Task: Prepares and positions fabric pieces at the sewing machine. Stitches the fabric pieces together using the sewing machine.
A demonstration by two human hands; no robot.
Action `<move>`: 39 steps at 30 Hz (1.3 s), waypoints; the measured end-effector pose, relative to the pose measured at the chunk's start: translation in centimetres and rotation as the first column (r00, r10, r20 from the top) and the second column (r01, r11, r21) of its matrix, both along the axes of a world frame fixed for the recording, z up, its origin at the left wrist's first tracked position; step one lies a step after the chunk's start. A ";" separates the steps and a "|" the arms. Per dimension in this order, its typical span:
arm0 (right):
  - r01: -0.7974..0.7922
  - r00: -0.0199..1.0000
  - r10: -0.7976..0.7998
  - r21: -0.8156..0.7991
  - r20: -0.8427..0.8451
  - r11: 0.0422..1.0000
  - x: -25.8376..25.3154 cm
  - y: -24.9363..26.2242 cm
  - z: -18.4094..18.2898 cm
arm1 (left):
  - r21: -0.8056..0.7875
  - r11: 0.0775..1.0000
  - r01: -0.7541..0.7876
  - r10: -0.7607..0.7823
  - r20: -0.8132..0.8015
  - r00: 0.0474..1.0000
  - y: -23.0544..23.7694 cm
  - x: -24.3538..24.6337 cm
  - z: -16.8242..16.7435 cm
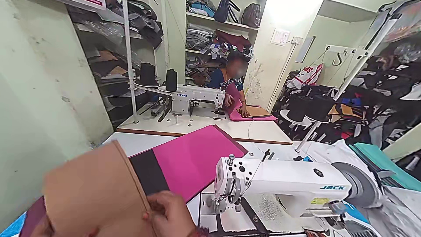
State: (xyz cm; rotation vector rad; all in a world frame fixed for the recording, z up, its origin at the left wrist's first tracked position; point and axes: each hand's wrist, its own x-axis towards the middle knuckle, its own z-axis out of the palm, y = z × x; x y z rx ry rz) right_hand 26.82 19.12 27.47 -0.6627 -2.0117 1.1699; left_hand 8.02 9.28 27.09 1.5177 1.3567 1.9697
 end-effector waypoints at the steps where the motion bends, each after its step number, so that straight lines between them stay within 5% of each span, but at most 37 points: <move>1: 0.023 1.000 -0.022 -0.019 0.017 1.000 -0.8 0.9 0.3 | -0.010 0.999 -0.050 0.050 -0.026 0.998 1.1 -0.3 0.5; 4: 0.061 0.986 -0.046 -0.089 0.160 0.994 -2.8 3.7 -0.1 | -0.183 0.959 -0.218 0.183 -0.190 0.965 3.5 -2.6 -1.3; 9: 0.048 0.855 0.064 -0.202 0.515 0.978 -4.7 6.3 -4.2 | -0.596 0.727 -0.340 0.008 -0.488 0.873 5.9 -5.2 -6.4; 23: 0.091 0.906 0.021 -0.244 0.422 0.966 -4.3 6.3 -6.0 | -0.495 0.776 -0.391 0.150 -0.458 0.877 5.9 -5.0 -8.5; 30: 0.081 0.915 0.020 -0.230 0.404 0.970 -4.1 6.2 -6.4 | -0.358 0.791 -0.497 0.197 -0.620 0.760 6.0 -5.3 -9.8; 39: 0.084 0.918 0.007 -0.213 0.397 0.973 -4.1 6.1 -7.2 | -0.417 0.753 -0.509 0.246 -0.539 0.806 6.4 -5.5 -10.2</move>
